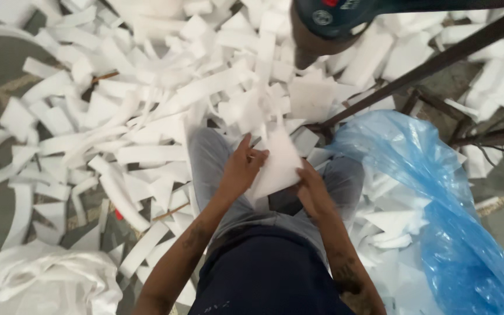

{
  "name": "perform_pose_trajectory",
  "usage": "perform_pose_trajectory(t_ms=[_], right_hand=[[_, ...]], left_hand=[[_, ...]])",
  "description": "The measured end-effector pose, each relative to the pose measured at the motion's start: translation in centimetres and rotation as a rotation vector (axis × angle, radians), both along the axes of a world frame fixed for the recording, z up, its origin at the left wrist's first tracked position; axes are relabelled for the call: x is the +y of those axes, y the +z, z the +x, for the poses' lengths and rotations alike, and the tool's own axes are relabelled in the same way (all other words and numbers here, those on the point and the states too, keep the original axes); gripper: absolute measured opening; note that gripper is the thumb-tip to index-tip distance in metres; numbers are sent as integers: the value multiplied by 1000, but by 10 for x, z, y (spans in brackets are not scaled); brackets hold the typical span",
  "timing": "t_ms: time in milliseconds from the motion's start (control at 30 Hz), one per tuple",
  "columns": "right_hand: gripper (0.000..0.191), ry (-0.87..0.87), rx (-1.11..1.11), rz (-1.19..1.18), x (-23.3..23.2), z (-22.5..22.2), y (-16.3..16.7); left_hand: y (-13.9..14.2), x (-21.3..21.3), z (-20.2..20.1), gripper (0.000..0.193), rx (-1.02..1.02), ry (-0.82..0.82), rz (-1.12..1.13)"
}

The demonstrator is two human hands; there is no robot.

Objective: The person sits on the floor and repeatedly smooths the edges of white foam pieces using a heat gun. They pick up individual pieces, apply heat to the edges, and place them into a blue plastic bag.

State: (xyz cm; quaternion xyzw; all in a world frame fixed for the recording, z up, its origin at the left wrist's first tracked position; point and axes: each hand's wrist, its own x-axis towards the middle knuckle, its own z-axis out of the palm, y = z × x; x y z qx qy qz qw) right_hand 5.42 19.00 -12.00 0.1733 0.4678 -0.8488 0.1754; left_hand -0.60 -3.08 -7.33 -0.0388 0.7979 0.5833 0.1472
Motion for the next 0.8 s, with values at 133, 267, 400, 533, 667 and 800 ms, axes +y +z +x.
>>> perform_pose_trajectory(t_ms=[133, 267, 400, 533, 667, 800], right_hand=[[56, -298, -194, -525, 47, 29, -38], [56, -580, -73, -419, 156, 66, -38], [57, -821, 79, 165, 270, 113, -7], [57, -837, 54, 787, 318, 124, 17], [58, -657, -101, 1228, 283, 108, -9], [58, -312, -306, 1482, 201, 120, -61]], left_hand=[[-25, -36, -13, 37, 159, 67, -278], [-47, -72, -35, 41, -51, 76, -639], [-65, -115, -50, 38, 12, 340, -794], [-77, -141, -69, 75, 231, 298, -976], [-84, -146, -91, 79, 63, 202, -783], [-88, -144, -100, 56, -12, 214, -644]])
